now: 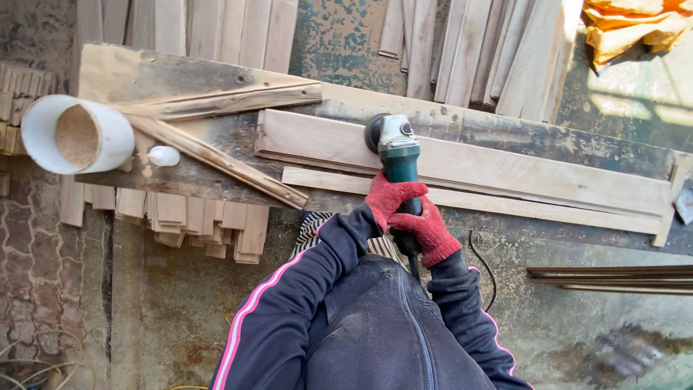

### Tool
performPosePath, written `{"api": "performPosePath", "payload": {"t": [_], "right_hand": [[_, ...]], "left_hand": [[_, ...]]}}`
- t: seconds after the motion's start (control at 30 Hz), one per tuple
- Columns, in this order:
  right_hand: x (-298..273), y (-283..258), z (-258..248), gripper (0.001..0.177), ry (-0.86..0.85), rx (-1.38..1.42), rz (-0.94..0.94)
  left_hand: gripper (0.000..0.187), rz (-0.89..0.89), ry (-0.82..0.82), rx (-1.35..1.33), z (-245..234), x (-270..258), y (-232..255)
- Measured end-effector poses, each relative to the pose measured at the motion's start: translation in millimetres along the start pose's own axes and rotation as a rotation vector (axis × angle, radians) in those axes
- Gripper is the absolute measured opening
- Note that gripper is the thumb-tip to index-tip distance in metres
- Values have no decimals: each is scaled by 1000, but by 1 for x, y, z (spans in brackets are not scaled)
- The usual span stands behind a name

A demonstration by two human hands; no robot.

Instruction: Sanding long wooden planks using a hand-held angle grinder with a sanding disc.

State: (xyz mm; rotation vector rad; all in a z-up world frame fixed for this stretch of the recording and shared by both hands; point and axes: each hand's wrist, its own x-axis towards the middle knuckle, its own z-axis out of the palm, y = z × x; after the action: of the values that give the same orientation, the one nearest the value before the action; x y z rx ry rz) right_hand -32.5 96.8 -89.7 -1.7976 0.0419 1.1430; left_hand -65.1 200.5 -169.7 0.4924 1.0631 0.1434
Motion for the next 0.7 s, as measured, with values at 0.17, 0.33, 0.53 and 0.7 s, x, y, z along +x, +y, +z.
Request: {"api": "performPosePath", "payload": {"t": [0.17,0.33,0.53,0.7], "right_hand": [[-3,29,-43,56,134,34,-27],[-30,17,-64,55,287,148,-24],[-35,9,-68,53,301,157,-35],[-34,-6,-38,53,234,54,-39]], "left_hand": [[73,26,-87,162,48,0,-35],[81,-22,-145,303,86,9,-68],[90,-25,-177,343,94,19,-73],[93,-1,-114,306,68,21,-52]]}}
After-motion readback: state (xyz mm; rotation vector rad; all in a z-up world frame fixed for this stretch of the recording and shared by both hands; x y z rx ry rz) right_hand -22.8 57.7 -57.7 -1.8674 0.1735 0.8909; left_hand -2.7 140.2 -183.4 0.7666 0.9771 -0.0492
